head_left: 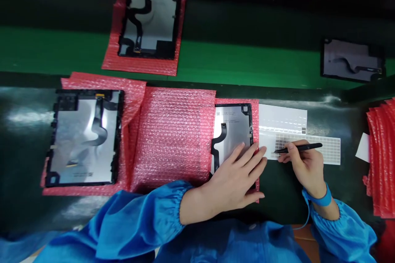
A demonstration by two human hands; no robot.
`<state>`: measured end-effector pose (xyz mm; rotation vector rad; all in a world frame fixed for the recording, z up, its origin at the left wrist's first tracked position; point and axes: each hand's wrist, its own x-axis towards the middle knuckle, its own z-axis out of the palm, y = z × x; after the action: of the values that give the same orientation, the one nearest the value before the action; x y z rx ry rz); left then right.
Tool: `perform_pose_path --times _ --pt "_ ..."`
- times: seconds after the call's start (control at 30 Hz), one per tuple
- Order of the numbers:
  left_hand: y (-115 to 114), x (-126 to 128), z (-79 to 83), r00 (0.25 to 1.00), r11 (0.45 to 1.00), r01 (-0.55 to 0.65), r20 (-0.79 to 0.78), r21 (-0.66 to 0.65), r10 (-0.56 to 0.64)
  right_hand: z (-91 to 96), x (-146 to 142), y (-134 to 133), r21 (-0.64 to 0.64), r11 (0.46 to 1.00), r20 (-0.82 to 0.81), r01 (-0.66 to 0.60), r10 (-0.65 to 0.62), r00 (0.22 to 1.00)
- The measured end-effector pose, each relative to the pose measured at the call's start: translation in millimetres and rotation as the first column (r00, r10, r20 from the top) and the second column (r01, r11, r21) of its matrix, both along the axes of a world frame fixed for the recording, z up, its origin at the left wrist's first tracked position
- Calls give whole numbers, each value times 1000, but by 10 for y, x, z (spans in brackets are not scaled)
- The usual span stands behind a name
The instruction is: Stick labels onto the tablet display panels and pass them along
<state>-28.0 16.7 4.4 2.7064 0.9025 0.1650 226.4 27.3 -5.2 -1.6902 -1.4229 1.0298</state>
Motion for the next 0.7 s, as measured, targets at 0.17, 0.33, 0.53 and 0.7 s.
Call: perform_pose_path --times 0.17,0.33,0.53,0.7 --pt "-9 2 -14 998 999 -14 60 -48 17 12 46 26 -35 999 -26 -39 38 999" --pt "69 -170 -12 989 997 -39 142 -66 48 2 68 65 -101 994 -115 -33 21 993" --pt "91 -880 -165 859 869 -492 137 -45 493 62 96 159 -176 984 -259 32 -78 963" --pt "39 -1267 -208 715 773 -612 302 -165 631 96 132 247 -226 970 -328 95 -168 930"
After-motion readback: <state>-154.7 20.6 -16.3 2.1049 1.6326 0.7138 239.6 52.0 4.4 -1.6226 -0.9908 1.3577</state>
